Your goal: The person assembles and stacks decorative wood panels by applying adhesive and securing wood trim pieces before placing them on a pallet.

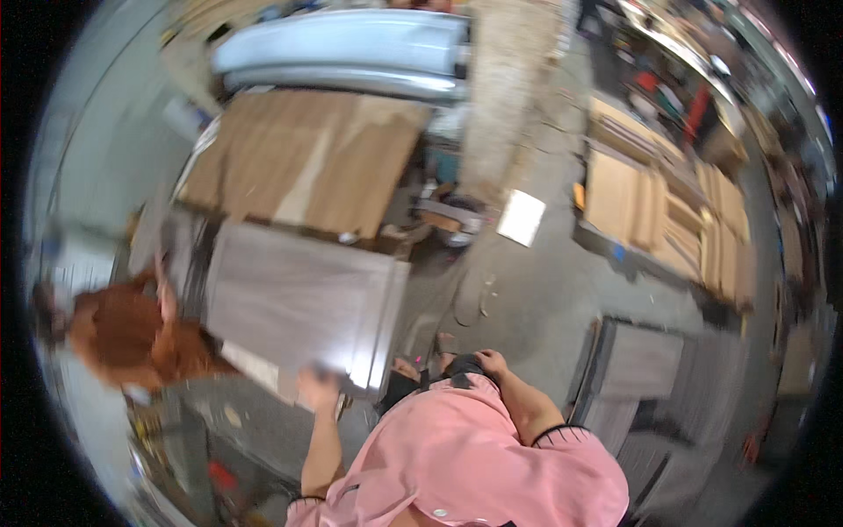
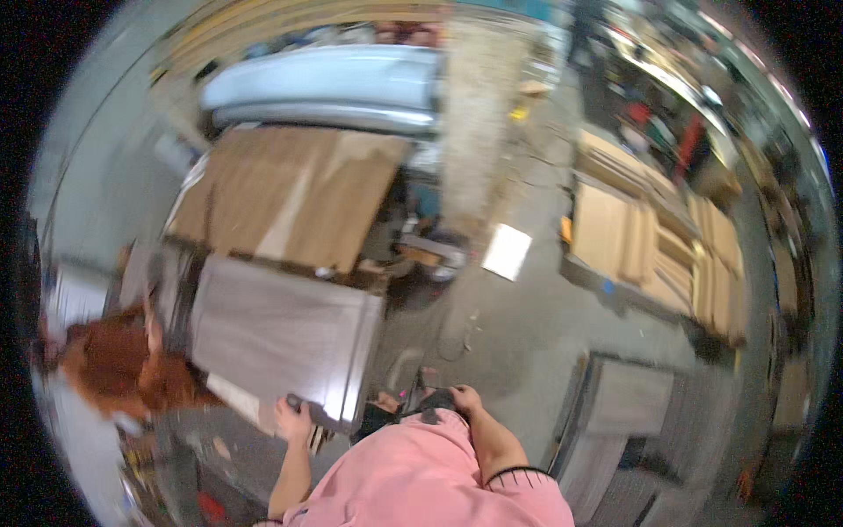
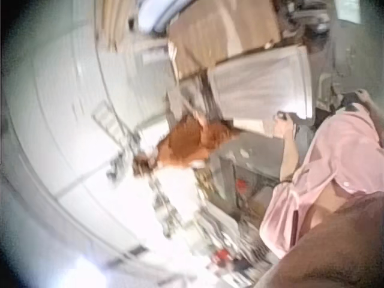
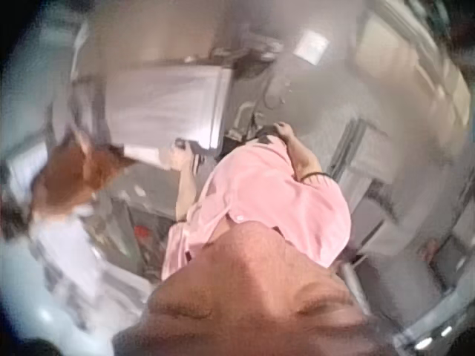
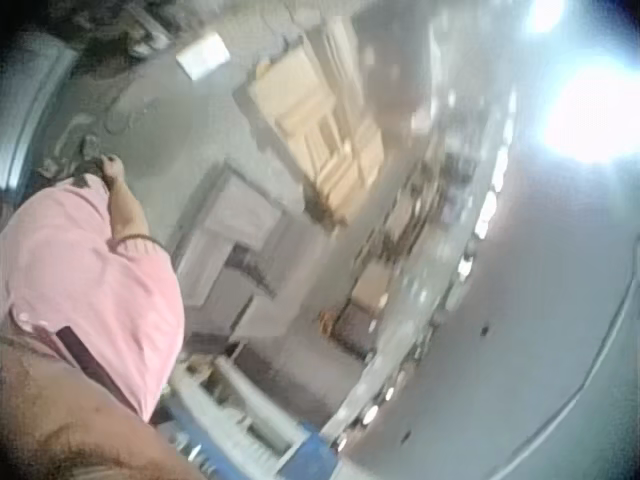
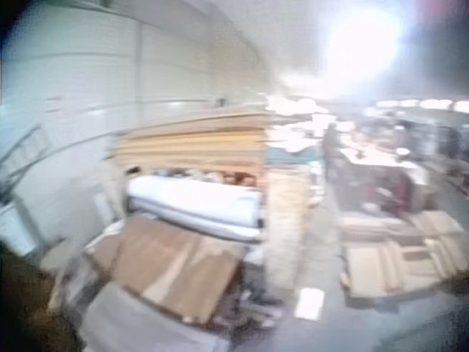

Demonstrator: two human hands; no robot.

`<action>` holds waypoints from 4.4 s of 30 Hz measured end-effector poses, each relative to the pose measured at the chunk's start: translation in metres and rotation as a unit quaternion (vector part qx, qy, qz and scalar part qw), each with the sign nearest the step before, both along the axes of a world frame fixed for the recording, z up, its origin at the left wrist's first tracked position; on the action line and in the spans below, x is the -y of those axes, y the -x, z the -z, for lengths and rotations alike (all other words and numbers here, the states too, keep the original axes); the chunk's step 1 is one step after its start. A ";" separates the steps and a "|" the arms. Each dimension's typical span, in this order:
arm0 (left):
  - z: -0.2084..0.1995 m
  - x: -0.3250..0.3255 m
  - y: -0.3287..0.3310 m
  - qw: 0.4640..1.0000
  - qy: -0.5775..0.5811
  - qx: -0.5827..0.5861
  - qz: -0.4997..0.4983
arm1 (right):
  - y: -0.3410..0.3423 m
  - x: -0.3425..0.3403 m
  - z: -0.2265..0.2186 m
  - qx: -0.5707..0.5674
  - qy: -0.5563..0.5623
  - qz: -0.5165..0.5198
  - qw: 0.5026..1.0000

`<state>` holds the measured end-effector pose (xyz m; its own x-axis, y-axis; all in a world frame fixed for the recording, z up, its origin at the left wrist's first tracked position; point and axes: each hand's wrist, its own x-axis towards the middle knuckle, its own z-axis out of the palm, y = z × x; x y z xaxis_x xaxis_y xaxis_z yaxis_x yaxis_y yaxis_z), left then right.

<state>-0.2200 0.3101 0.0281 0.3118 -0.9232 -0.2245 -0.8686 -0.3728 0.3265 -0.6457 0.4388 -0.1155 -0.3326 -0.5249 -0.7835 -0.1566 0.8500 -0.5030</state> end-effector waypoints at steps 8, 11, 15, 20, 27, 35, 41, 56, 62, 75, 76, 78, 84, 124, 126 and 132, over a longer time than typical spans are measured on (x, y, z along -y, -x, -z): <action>-0.017 0.021 -0.002 0.996 0.080 0.025 -0.037 | -0.011 0.045 -0.011 0.086 0.093 0.116 0.985; -0.009 0.052 -0.006 0.994 0.109 0.000 -0.011 | -0.024 0.084 -0.032 0.082 0.165 0.090 0.979; -0.015 0.106 -0.008 0.987 0.152 -0.032 0.037 | -0.052 0.143 -0.070 0.108 0.296 0.083 0.945; -0.017 0.178 -0.002 0.981 0.166 -0.035 0.095 | -0.099 0.202 -0.137 0.131 0.278 0.096 0.947; 0.025 0.214 0.014 0.973 0.170 -0.059 0.145 | -0.113 0.300 -0.187 0.151 0.328 0.123 0.924; 0.026 0.221 0.022 0.978 0.148 -0.026 0.146 | -0.071 0.519 -0.153 0.218 0.310 0.151 0.913; 0.029 0.220 0.018 0.976 0.156 -0.015 0.150 | -0.098 0.688 -0.108 0.291 0.282 0.203 0.892; 0.028 0.227 0.023 0.982 0.122 0.002 0.146 | -0.183 0.757 -0.054 0.521 0.275 0.344 0.731; 0.034 0.227 0.021 0.979 0.128 0.009 0.156 | -0.213 0.716 -0.050 0.527 0.202 0.312 0.764; 0.024 0.214 0.021 0.982 0.134 -0.025 0.128 | -0.198 0.542 -0.141 0.302 0.199 0.082 0.929; 0.030 0.212 0.019 0.981 0.149 -0.032 0.124 | -0.191 0.517 -0.147 0.254 0.200 0.011 0.946; 0.018 0.220 0.021 0.984 0.104 -0.060 0.128 | -0.169 0.465 -0.179 0.159 0.227 -0.064 0.959; 0.013 0.226 0.017 0.982 0.129 -0.072 0.121 | -0.157 0.325 -0.188 -0.105 0.390 -0.212 0.890; 0.029 0.396 0.156 0.919 -0.266 0.080 0.281 | -0.078 0.130 -0.218 -0.033 0.367 0.134 0.920; 0.032 0.391 0.151 0.943 -0.204 0.017 0.261 | -0.070 0.131 -0.206 -0.055 0.391 0.106 0.913; -0.001 0.373 0.116 0.935 0.105 -0.314 0.124 | -0.065 0.141 -0.206 -0.038 0.397 0.124 0.909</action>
